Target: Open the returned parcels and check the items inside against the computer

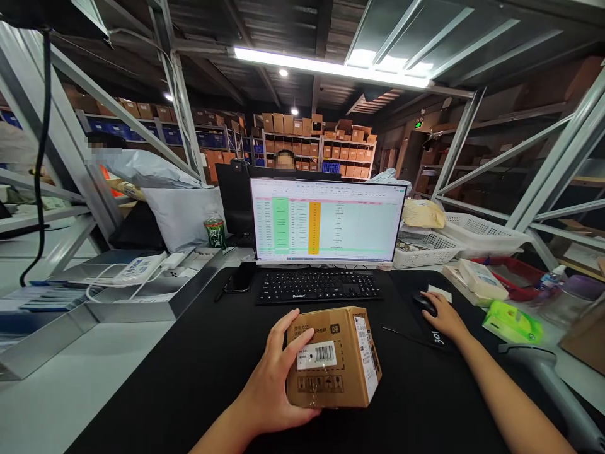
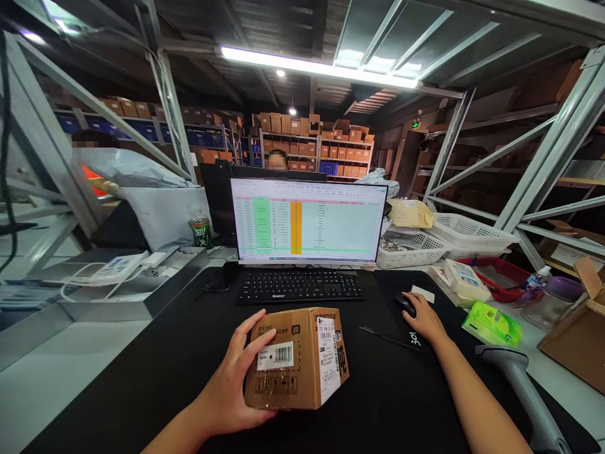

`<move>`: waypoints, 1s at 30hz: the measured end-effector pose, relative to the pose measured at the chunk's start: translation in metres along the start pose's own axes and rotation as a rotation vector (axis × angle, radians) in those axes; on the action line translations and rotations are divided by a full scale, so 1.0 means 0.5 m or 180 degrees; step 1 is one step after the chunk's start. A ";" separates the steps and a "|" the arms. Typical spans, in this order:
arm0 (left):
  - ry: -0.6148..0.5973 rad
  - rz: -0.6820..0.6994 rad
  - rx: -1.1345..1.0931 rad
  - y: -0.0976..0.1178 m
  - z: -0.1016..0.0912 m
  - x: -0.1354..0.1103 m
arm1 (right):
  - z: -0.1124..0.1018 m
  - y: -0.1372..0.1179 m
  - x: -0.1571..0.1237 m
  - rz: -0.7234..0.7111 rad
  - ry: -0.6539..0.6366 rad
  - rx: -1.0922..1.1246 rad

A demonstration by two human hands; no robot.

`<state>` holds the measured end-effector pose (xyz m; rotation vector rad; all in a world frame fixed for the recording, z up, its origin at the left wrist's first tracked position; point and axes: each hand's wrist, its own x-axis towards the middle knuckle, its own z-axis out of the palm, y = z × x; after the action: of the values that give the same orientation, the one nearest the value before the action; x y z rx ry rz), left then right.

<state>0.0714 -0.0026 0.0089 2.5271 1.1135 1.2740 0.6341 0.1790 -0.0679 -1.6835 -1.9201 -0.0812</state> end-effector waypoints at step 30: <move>-0.1077 -0.0915 0.0292 -0.062 -0.089 0.016 | -0.391 -0.098 -0.317 0.2336 0.1187 -0.1699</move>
<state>0.0245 0.0154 0.0306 2.4060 1.4081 0.7101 0.6684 -0.0520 0.0382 -2.4133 -0.9690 -0.6106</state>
